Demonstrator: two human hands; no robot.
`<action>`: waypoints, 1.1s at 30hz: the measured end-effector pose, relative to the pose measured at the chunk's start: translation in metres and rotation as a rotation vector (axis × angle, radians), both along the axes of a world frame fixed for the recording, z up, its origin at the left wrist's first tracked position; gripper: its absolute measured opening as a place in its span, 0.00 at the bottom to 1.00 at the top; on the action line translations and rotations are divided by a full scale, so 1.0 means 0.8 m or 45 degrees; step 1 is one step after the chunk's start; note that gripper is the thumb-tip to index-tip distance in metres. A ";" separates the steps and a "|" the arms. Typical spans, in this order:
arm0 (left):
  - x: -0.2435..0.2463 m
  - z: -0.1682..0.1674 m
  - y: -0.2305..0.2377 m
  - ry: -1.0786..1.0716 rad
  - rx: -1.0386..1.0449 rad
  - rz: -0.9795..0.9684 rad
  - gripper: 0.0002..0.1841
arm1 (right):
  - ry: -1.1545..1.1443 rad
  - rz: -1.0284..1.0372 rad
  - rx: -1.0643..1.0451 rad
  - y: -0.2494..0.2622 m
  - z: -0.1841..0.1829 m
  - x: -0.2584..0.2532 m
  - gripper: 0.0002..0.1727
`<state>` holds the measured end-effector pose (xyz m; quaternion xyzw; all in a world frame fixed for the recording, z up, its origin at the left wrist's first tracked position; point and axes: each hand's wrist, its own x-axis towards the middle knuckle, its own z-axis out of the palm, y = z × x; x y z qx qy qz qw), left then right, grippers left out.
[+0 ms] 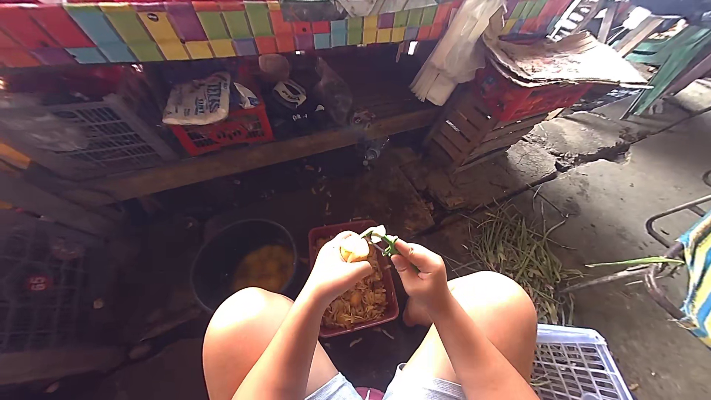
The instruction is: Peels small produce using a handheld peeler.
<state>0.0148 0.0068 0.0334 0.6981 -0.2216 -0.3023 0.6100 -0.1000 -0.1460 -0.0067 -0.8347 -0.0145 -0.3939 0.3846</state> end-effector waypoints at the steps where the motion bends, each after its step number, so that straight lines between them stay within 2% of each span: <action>1: -0.001 -0.004 -0.001 -0.003 -0.017 -0.005 0.19 | -0.003 0.053 -0.005 0.002 -0.001 -0.001 0.16; 4: -0.002 -0.011 0.002 0.024 -0.132 -0.081 0.20 | 0.035 0.115 -0.063 -0.005 -0.007 0.003 0.17; 8: -0.006 -0.016 0.010 0.124 -0.425 -0.264 0.20 | 0.142 -0.092 -0.168 -0.027 -0.016 0.008 0.16; 11: -0.005 -0.014 0.007 0.165 -0.341 -0.137 0.23 | 0.008 0.011 -0.084 -0.011 -0.003 0.000 0.17; 13: -0.006 -0.013 0.005 0.175 -0.356 -0.119 0.20 | -0.021 0.090 -0.126 -0.002 0.001 -0.003 0.17; 15: -0.010 -0.012 0.003 0.196 -0.348 -0.113 0.16 | 0.038 0.026 -0.169 -0.007 -0.005 -0.001 0.18; 18: -0.015 -0.004 0.004 0.202 -0.321 -0.217 0.19 | 0.182 -0.149 -0.165 -0.027 -0.014 0.001 0.16; 21: -0.010 -0.008 0.001 0.203 -0.312 -0.124 0.15 | 0.070 -0.078 -0.057 -0.021 -0.005 -0.002 0.16; 24: -0.007 -0.009 0.000 0.202 -0.301 -0.105 0.15 | 0.024 0.070 -0.111 -0.010 0.000 -0.005 0.17; 29: -0.009 -0.007 0.003 0.204 -0.318 -0.159 0.16 | 0.191 -0.128 -0.147 -0.028 -0.015 0.000 0.17; 33: -0.004 -0.008 0.001 0.183 -0.293 -0.082 0.15 | 0.024 0.001 -0.063 -0.010 -0.004 -0.001 0.17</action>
